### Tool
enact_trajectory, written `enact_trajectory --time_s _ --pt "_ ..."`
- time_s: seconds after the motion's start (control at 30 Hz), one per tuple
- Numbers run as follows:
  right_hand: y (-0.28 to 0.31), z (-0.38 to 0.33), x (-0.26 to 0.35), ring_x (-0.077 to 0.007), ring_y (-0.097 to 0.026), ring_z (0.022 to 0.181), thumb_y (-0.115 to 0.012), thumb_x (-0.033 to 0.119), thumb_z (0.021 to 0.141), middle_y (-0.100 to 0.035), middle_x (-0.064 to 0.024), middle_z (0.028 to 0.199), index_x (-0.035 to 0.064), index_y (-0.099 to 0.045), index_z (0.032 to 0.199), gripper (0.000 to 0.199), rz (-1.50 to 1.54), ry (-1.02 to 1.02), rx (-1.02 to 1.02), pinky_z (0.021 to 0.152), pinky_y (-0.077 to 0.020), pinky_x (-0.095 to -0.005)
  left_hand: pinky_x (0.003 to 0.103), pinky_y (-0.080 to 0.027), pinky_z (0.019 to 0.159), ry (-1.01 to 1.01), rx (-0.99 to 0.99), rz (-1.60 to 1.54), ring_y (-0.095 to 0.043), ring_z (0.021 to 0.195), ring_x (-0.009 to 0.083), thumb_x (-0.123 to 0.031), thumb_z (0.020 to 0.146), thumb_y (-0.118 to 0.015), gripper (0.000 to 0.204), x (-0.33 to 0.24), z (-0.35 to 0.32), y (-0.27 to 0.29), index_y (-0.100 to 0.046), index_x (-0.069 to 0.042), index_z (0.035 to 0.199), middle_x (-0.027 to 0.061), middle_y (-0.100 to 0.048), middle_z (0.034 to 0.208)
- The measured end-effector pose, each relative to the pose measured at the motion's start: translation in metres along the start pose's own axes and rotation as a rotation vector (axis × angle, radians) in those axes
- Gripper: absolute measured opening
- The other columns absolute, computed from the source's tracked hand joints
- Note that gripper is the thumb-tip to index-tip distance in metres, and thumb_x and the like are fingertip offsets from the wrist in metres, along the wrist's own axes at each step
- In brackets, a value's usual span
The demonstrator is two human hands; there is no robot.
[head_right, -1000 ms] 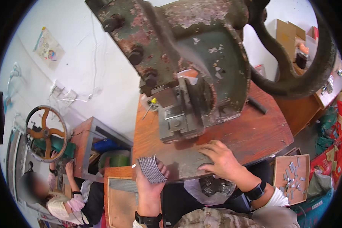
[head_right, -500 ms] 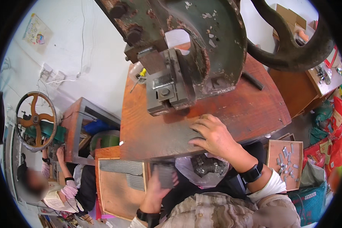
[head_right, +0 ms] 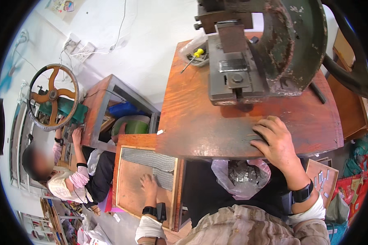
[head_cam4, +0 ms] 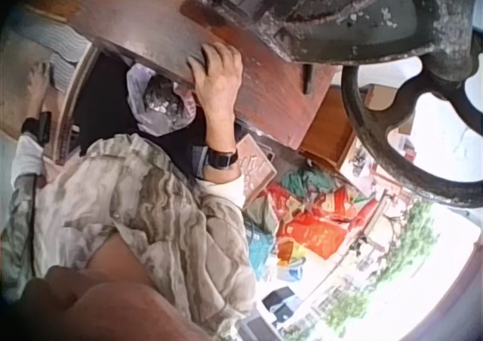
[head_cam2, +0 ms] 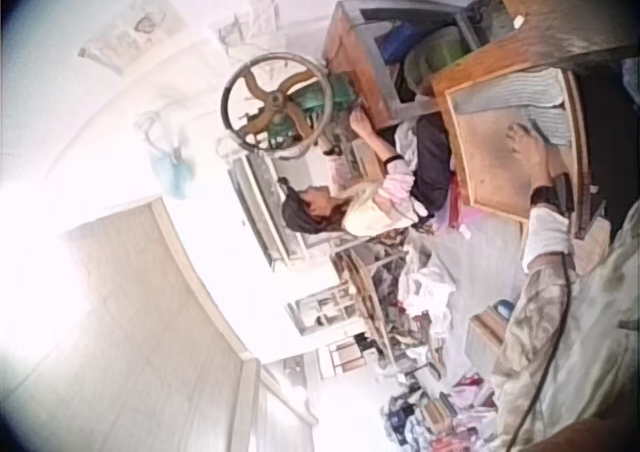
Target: Operating a manual press machine to form or stamp small metal components.
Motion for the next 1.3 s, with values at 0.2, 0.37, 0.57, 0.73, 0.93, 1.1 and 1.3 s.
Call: enact_trajectory --time_s 0.2,0.37,0.57,0.73,0.93,1.1,1.3 --pt "-0.001 0.0 0.0 -0.0356 -0.054 0.098 -0.076 0.009 0.061 -0.06 -0.0137 0.1 0.0002 -0.064 0.095 0.037 -0.022 -0.012 0.011 0.084 -0.0458 -0.0425 0.045 -0.043 0.092 -0.019 0.298 -0.211 -0.052 0.114 0.0328 -0.027 0.088 -0.06 0.041 -0.005 0.005 0.007 -0.057 -0.001 0.119 0.0187 -0.057 0.12" --pt "-0.002 0.003 0.002 -0.0359 -0.054 0.098 -0.075 0.009 0.061 -0.059 -0.014 0.1 -0.0004 -0.063 0.094 0.036 -0.024 -0.025 0.015 0.084 -0.0455 -0.0423 0.032 -0.05 0.075 0.01 0.454 -0.619 -0.063 0.086 0.0251 -0.012 0.075 -0.075 0.048 0.004 0.03 0.013 -0.058 0.003 0.117 0.0176 -0.066 0.098" --pt "-0.003 0.005 0.004 -0.0362 -0.053 0.098 -0.074 0.009 0.062 -0.06 -0.0138 0.099 -0.0008 -0.063 0.094 0.035 -0.033 -0.042 0.036 0.084 -0.0453 -0.0419 0.03 -0.051 0.075 -0.007 0.627 -0.629 -0.064 0.085 0.0215 -0.007 0.067 -0.08 0.058 0.017 0.042 0.006 -0.056 0.006 0.118 0.0155 -0.067 0.095" --pt "-0.003 0.003 0.003 -0.0363 -0.054 0.098 -0.074 0.008 0.063 -0.06 -0.0137 0.1 -0.001 -0.063 0.094 0.034 -0.046 -0.047 0.026 0.084 -0.0454 -0.0421 0.034 -0.051 0.078 -0.173 0.557 -0.458 -0.064 0.086 0.031 -0.007 0.068 -0.076 0.057 0.006 0.036 0.016 -0.055 0.005 0.119 0.0211 -0.064 0.1" --pt "-0.004 0.007 0.004 -0.0362 -0.054 0.098 -0.073 0.008 0.063 -0.06 -0.0137 0.1 -0.001 -0.063 0.093 0.033 -0.028 -0.048 0.028 0.083 -0.046 -0.0419 0.04 -0.049 0.082 -0.221 0.458 -0.28 -0.061 0.094 0.0374 -0.014 0.066 -0.072 0.059 0.013 0.039 0.011 -0.055 0.004 0.119 0.0248 -0.06 0.107" --pt "-0.003 0.005 0.0 -0.0357 -0.054 0.097 -0.074 0.008 0.062 -0.059 -0.0138 0.099 -0.0002 -0.063 0.092 0.033 -0.061 -0.025 -0.003 0.082 -0.0461 -0.0425 0.041 -0.051 0.076 -0.109 0.472 -0.293 -0.064 0.086 0.0387 -0.017 0.063 -0.072 0.049 0.006 0.043 0.004 -0.062 0.005 0.105 0.0267 -0.064 0.093" --pt "0.003 0.002 0.0 -0.0334 -0.054 0.1 -0.075 0.014 0.063 -0.06 -0.012 0.101 0.0041 -0.064 0.091 0.031 -0.079 0.035 -0.003 0.088 -0.0453 -0.0423 0.034 -0.052 0.062 0.042 0.414 -0.713 -0.066 0.072 0.019 -0.011 0.063 -0.075 0.042 -0.038 0.052 0.1 -0.065 0.01 0.098 0.0179 -0.068 0.084"
Point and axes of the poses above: each hand's wrist, its own z-axis towards the middle knuckle, its own y-axis out of the back of the hand, x = y × z, the point moved 1 cm from there along z, towards the middle knuckle
